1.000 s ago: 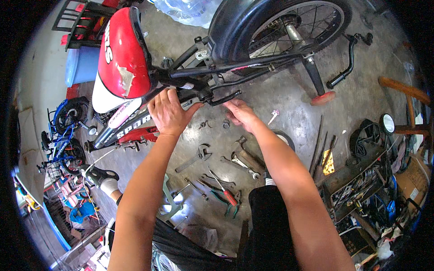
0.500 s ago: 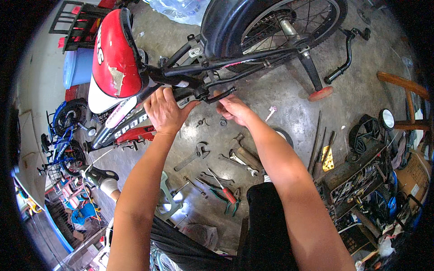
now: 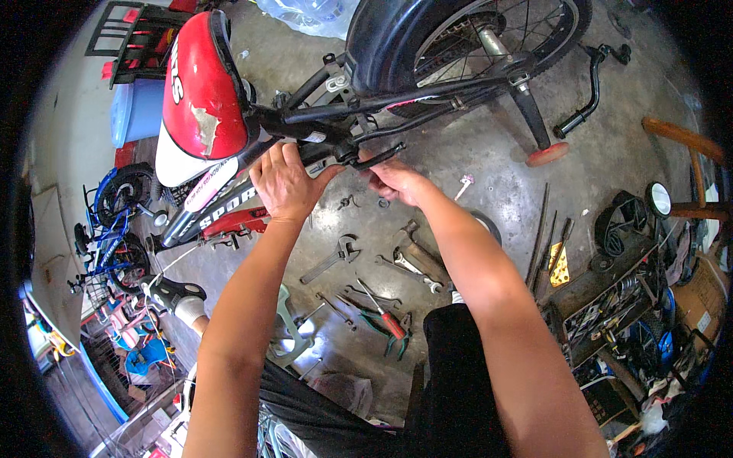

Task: The person removes a pedal and disassembles the bottom bracket of a bicycle frame using a wrench and a screwdriver while seated on the floor.

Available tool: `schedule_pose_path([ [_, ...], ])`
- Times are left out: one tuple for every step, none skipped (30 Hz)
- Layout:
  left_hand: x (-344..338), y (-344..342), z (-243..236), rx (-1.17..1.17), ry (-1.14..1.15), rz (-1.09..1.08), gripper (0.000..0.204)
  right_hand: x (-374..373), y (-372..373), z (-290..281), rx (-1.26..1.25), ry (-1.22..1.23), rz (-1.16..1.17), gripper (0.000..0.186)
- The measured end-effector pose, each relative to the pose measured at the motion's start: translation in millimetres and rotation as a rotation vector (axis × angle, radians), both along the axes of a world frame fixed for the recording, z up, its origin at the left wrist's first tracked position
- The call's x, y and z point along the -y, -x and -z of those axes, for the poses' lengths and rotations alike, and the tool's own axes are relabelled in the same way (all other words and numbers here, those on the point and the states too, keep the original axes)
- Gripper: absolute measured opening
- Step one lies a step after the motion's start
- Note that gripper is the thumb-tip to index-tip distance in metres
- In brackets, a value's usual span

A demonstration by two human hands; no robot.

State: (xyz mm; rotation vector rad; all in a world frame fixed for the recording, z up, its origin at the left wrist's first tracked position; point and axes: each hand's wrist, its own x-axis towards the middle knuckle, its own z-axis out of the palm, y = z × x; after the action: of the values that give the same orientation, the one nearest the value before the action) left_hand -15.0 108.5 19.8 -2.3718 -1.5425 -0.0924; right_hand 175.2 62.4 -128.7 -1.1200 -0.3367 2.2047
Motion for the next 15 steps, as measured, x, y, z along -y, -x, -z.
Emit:
schedule_pose_path([
  [-0.5,-0.9,-0.9,0.000,-0.006,0.002,0.092,4.1,-0.8,5.4,0.028,0.014,-0.057,0.051],
  [-1.1,-2.0,-1.8,0.001,-0.011,0.004,0.092,8.5,-1.4,10.8,0.057,0.028,-0.114,0.054],
  [0.0,-0.9,-1.4,-0.003,-0.013,0.003,0.092,14.1,2.1,1.8,0.349,0.057,-0.212,0.057],
  [1.1,0.1,-0.9,-0.007,-0.015,0.002,0.092,16.9,2.3,8.8,0.238,0.099,-0.148,0.058],
  [0.6,0.8,-0.5,-0.006,0.002,-0.014,0.092,20.9,1.0,18.2,0.126,0.141,-0.084,0.058],
  [-0.9,0.9,-0.2,-0.005,0.021,-0.028,0.092,22.9,0.0,15.8,0.017,0.186,-0.017,0.059],
  [-1.0,1.2,0.5,-0.003,0.040,-0.042,0.091,18.2,-3.5,14.3,-0.092,0.171,0.027,0.062],
  [1.4,2.0,1.4,-0.001,0.034,-0.034,0.091,17.7,-2.3,12.1,-0.154,0.143,0.036,0.062],
  [1.3,1.5,0.7,0.003,0.021,-0.022,0.090,13.2,-0.7,6.9,-0.215,0.108,0.047,0.062],
  [0.9,1.0,0.3,0.006,0.008,-0.011,0.090,9.0,1.5,2.6,-0.275,0.072,0.059,0.062],
  [0.2,0.4,0.5,0.007,0.005,-0.008,0.090,5.9,4.6,2.1,-0.256,0.076,-0.044,0.062],
  [0.3,1.5,-0.3,0.004,-0.001,-0.009,0.090,6.8,7.5,7.0,-0.209,0.082,-0.039,0.061],
  [0.6,0.8,-0.1,0.006,-0.003,-0.009,0.089,11.3,7.4,13.9,-0.158,0.091,-0.031,0.061],
  [-0.6,0.0,0.1,0.011,-0.003,-0.004,0.090,14.9,4.9,21.0,-0.107,0.101,-0.023,0.061],
  [-0.3,0.3,1.3,0.014,0.002,-0.003,0.090,18.3,1.2,20.7,0.043,0.089,-0.044,0.060],
])
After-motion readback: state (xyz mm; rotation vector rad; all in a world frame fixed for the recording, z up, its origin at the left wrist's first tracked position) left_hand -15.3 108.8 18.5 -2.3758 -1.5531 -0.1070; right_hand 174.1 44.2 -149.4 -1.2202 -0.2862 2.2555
